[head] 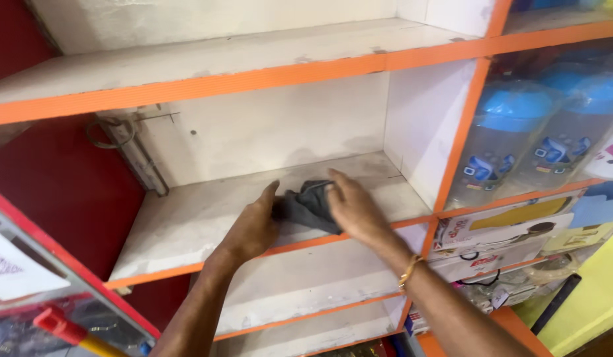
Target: The person wipes the interior surfaces of an empty white shelf with orange trim using a dark cloth. They clean the back panel, side walls, and bottom surface of multiple shelf compartments in a room with other household items visible nearby.
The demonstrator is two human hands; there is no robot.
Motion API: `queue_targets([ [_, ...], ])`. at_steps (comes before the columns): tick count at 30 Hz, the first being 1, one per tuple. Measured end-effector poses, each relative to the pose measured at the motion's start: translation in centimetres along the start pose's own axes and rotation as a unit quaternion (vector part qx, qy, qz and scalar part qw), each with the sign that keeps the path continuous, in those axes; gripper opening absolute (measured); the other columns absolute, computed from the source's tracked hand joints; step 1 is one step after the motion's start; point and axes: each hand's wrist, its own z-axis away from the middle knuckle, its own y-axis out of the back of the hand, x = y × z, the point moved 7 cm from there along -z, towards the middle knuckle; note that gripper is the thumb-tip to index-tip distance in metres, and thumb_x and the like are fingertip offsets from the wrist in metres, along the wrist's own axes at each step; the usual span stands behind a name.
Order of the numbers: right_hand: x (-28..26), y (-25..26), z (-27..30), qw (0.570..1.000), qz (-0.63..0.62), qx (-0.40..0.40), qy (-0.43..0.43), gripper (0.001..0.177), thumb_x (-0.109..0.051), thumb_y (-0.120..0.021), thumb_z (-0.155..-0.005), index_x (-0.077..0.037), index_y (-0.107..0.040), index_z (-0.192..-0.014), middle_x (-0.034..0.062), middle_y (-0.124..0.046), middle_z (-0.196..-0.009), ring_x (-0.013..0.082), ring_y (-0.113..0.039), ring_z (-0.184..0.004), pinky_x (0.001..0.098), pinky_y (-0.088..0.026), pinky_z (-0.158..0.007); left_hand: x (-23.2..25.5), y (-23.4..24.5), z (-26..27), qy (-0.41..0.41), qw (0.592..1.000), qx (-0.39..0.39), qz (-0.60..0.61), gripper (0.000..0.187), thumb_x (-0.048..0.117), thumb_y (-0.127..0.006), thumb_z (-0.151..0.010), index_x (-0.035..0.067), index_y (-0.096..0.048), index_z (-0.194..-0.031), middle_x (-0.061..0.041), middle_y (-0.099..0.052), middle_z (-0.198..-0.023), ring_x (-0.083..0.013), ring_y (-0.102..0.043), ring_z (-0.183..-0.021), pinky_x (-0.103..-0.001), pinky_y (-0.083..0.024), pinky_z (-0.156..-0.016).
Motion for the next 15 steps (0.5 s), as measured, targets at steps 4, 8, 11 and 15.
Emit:
queue_targets([
  [4, -4.5, -7.3, 0.4, 0.992, 0.055, -0.116, 0.002, 0.028, -0.024, -0.057, -0.098, 0.0, -0.068, -0.108, 0.0213, -0.07, -0.115, 0.0393, -0.064, -0.111, 0.0478, -0.05, -0.1, 0.5, 2.3, -1.2, -0.062, 0.99, 0.079, 0.101, 0.085, -0.016, -0.044, -0.071, 0.0, -0.028, -0.153, -0.027, -0.058, -0.138, -0.0405, -0.062, -0.124, -0.043, -0.053, -0.098],
  [8, -6.0, -7.3, 0.0, 0.983, 0.042, -0.162, 0.073, 0.02, -0.015, -0.061, -0.086, -0.004, -0.073, -0.097, 0.0185, -0.069, -0.11, 0.0371, -0.065, -0.104, 0.0448, -0.052, -0.09, 4.6, 4.5, 0.0, -0.117, 0.98, 0.126, -0.098, 0.09, 0.003, -0.081, -0.055, -0.002, -0.053, -0.141, -0.03, -0.064, -0.127, -0.0463, -0.065, -0.115, -0.045, -0.055, -0.098],
  [11, -3.8, -3.4, -1.0, 0.979, 0.141, -0.114, -0.095, 0.017, -0.018, -0.061, -0.095, -0.006, -0.072, -0.1, 0.0167, -0.067, -0.112, 0.034, -0.066, -0.097, 0.0419, -0.053, -0.086, 11.2, 5.5, 3.2, -0.233, 0.969, 0.075, -0.027, 0.042, -0.012, -0.058, -0.078, 0.003, -0.07, -0.116, -0.022, -0.072, -0.113, -0.0432, -0.069, -0.102, -0.047, -0.057, -0.086],
  [15, -10.4, 3.2, -1.5, 0.989, -0.073, 0.115, -0.055, 0.018, -0.007, -0.058, -0.097, -0.005, -0.063, -0.114, 0.0136, -0.07, -0.107, 0.023, -0.066, -0.097, 0.0351, -0.056, -0.082, 19.4, 11.4, 8.7, -0.381, 0.909, 0.163, 0.034, 0.039, -0.013, -0.062, -0.072, 0.0, -0.073, -0.107, -0.02, -0.074, -0.101, -0.0392, -0.072, -0.092, -0.045, -0.059, -0.078],
])
